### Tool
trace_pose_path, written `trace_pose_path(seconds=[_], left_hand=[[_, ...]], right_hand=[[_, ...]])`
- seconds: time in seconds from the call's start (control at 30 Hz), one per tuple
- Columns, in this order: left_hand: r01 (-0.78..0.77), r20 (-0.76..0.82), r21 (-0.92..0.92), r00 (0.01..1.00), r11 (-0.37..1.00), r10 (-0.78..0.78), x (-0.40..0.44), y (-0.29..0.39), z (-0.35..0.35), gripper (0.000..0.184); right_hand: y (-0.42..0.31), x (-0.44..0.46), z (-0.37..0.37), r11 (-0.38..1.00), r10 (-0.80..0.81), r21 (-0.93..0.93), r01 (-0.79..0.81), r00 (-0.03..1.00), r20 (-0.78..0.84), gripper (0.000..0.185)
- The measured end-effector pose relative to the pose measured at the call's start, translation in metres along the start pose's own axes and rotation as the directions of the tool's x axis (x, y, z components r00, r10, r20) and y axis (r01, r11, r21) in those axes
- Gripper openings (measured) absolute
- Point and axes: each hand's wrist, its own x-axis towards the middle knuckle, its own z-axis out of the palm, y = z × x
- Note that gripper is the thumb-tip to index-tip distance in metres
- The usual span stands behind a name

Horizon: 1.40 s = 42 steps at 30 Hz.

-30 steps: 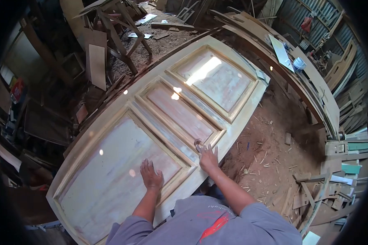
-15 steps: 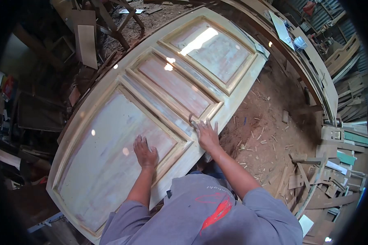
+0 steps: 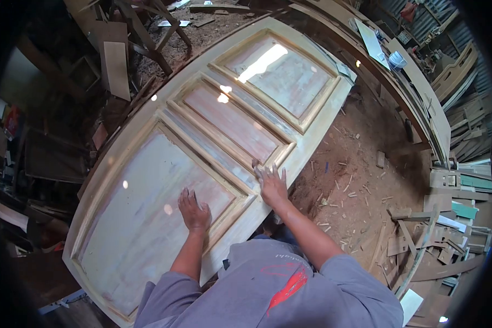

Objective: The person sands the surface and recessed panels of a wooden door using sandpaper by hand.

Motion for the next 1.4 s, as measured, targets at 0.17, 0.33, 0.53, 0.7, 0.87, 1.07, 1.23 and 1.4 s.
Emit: trace_pose_path(seconds=[0.17,0.33,0.53,0.7,0.87,1.07,1.23,1.4], left_hand=[[0.014,0.004,-0.013,1.0,1.0,-0.014,0.002,-0.001,-0.002,0.066],[0.008,-0.01,-0.014,1.0,1.0,-0.008,0.003,-0.001,-0.001,0.065],[0.006,-0.004,-0.014,1.0,1.0,-0.006,-0.004,-0.002,0.006,0.066],[0.03,0.024,-0.012,0.999,0.999,-0.03,0.002,0.002,-0.003,0.066],[0.015,0.026,-0.014,1.0,1.0,-0.014,-0.002,0.0,-0.002,0.065],[0.034,0.019,-0.019,0.999,0.999,-0.034,0.001,0.003,-0.006,0.065],[0.016,0.003,-0.023,1.0,1.0,-0.016,-0.002,0.007,-0.004,0.065],[0.021,0.012,-0.021,1.0,1.0,-0.021,0.002,0.003,-0.006,0.065]], right_hand=[[0.01,-0.013,-0.004,0.999,-0.021,0.029,0.021,1.0,-0.016,0.05],[-0.005,0.003,-0.002,1.0,0.023,-0.002,-0.023,0.999,0.024,0.052],[-0.001,-0.002,-0.019,0.999,-0.002,0.041,0.001,1.0,0.023,0.049],[-0.004,-0.005,-0.007,1.0,0.013,0.023,-0.014,1.0,0.022,0.051],[0.002,0.003,-0.011,0.999,0.031,-0.029,-0.029,0.996,0.084,0.051],[-0.004,0.004,-0.011,1.0,0.015,0.015,-0.016,0.999,0.05,0.051],[-0.005,0.015,-0.025,0.996,0.077,0.02,-0.082,0.982,0.175,0.051],[-0.007,-0.001,-0.021,0.997,0.04,0.058,-0.045,0.995,0.095,0.051]])
